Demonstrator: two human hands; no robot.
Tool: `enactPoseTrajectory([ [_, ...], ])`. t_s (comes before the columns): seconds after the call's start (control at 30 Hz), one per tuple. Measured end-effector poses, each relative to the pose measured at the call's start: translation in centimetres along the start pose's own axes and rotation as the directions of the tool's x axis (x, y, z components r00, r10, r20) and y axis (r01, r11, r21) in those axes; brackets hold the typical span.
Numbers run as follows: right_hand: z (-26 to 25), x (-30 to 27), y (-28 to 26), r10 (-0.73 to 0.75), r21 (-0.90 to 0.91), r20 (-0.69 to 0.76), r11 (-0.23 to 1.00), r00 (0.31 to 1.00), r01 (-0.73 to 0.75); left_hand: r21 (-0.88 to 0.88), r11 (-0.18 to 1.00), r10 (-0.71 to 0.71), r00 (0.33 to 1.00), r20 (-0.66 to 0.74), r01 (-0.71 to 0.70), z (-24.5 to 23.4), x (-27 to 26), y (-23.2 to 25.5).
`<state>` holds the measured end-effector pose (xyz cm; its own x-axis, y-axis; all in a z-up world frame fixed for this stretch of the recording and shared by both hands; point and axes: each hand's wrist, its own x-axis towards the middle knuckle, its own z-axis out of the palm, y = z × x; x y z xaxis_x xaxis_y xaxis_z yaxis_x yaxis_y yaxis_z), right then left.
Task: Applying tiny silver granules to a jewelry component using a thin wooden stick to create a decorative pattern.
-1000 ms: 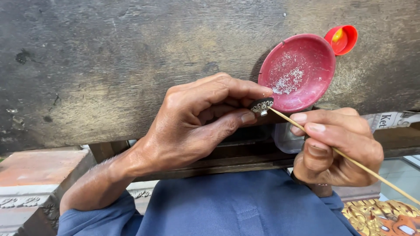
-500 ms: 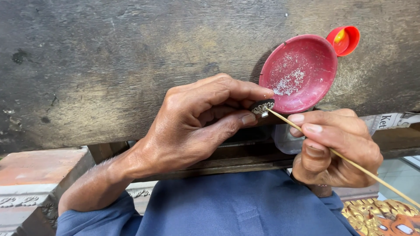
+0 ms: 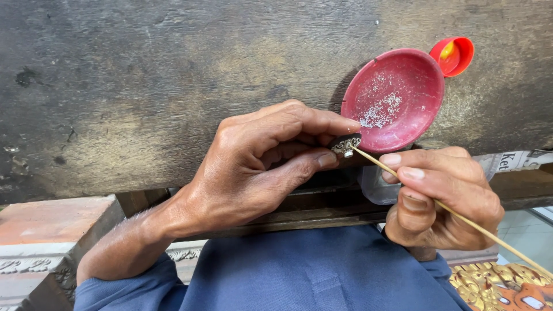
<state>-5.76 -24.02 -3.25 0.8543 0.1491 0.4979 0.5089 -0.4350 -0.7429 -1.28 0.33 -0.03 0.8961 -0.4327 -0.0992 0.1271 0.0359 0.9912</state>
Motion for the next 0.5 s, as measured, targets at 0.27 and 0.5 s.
enactPoseTrajectory([
  [0.27,0.1,0.6,1.4,-0.109,0.044,-0.126,0.992,0.986,0.115,0.023,1.0,-0.009,1.0,-0.001,0.009,0.1,0.3,0.3],
  [0.5,-1.6,0.7,2.9,0.018,-0.068,-0.128,0.997,0.992,-0.027,0.094,0.995,0.012,1.0,-0.005,-0.011,0.1,0.7,0.2],
])
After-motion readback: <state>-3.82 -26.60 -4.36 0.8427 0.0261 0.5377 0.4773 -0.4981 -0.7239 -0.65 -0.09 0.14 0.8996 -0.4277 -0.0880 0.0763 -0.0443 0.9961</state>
